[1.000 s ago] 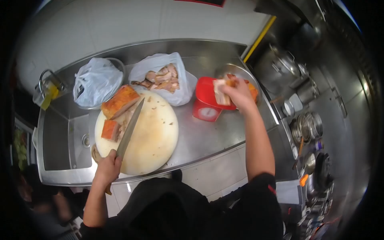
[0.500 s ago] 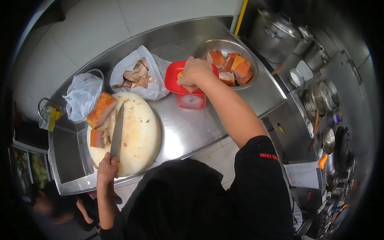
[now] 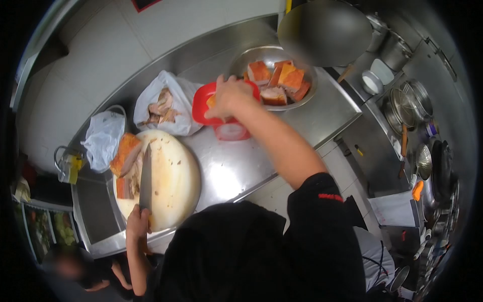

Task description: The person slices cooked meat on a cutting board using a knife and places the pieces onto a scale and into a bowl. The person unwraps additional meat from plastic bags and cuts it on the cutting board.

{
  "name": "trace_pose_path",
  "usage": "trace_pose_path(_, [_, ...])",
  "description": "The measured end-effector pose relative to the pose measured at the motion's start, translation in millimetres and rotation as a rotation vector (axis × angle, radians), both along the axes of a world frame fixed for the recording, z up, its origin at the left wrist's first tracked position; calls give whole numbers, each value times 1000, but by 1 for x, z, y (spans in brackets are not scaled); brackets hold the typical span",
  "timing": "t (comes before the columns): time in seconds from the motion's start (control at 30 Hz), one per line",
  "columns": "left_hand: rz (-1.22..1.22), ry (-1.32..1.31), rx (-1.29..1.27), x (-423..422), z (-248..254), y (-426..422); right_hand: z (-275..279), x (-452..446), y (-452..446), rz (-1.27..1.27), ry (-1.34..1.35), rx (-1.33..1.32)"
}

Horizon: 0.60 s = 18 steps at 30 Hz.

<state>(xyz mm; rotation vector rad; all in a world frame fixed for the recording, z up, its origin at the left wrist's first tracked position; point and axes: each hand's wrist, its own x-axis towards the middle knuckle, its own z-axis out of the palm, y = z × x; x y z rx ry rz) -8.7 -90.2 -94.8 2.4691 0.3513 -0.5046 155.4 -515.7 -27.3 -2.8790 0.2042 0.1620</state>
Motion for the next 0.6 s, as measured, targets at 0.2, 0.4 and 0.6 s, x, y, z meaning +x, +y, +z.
trace_pose_path(0.2, [33, -5, -29, 0, -4, 0, 14, -4, -29, -44, -68, 367])
trace_pose_path(0.4, [7, -3, 22, -1, -2, 1, 44, 7, -105, -267, -329, 528])
trace_pose_path(0.6, [-15, 20, 132, 4, 3, -6, -32, 59, -161, 56, -661, -18])
